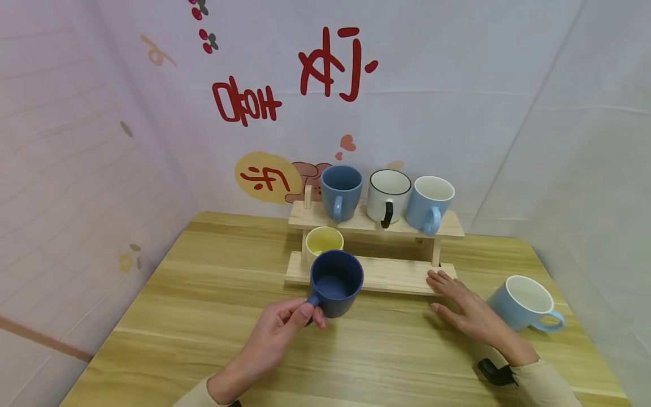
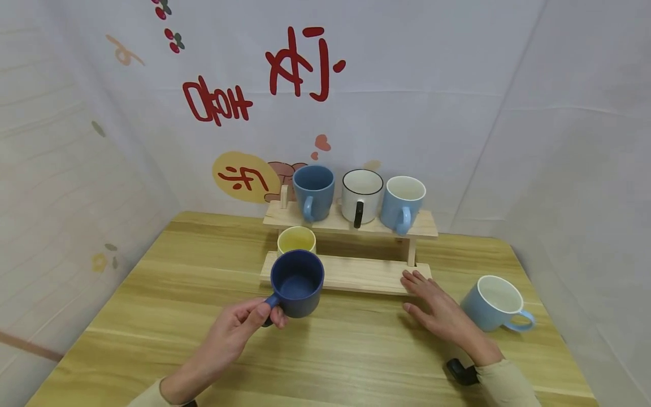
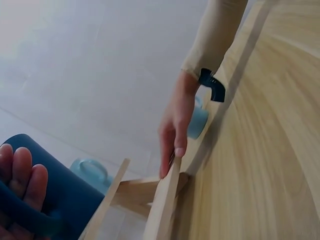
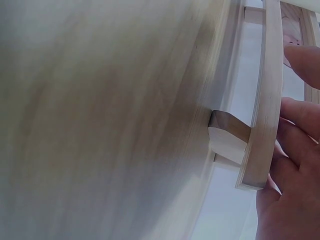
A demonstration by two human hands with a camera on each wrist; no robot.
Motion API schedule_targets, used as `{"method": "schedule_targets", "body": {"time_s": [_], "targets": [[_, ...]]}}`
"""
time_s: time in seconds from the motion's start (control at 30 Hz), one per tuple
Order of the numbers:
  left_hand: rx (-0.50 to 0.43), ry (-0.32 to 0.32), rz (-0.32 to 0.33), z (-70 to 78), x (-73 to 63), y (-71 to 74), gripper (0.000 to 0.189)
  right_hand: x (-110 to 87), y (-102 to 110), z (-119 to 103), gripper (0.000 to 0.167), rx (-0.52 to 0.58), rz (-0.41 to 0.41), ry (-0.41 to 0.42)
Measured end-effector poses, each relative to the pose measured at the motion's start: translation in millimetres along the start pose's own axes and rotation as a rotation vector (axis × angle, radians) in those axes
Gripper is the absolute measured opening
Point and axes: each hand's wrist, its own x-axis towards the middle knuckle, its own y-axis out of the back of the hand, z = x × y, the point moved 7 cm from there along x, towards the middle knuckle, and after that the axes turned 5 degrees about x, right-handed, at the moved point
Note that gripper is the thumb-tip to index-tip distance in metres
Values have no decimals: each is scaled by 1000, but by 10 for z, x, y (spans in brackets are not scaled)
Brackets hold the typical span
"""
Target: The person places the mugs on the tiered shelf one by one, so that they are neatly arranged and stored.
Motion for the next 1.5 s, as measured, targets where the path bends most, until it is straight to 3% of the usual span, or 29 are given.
{"method": "schedule_targets", "body": {"time_s": [0.37, 0.6, 0.83, 1.0, 1.23, 1.5], "targets": [[-37, 42, 4, -128, 194, -287, 33, 5, -10, 4, 57, -1, 1, 1], [-57, 29, 25, -188, 358, -460, 32, -3, -1, 2, 56, 0, 3, -3], [-83, 103, 47, -370, 479, -587, 34, -15, -10, 19, 56, 7, -1, -10], [-91, 146, 91, -531, 542, -664, 33, -12, -9, 19, 56, 14, -1, -13], [-45, 110, 208, -718, 642, -723, 28, 12, -18, 1, 56, 10, -2, -5], [-75, 86, 274, -894, 758, -829, 30, -12, -9, 18, 56, 0, 5, -10]]}}
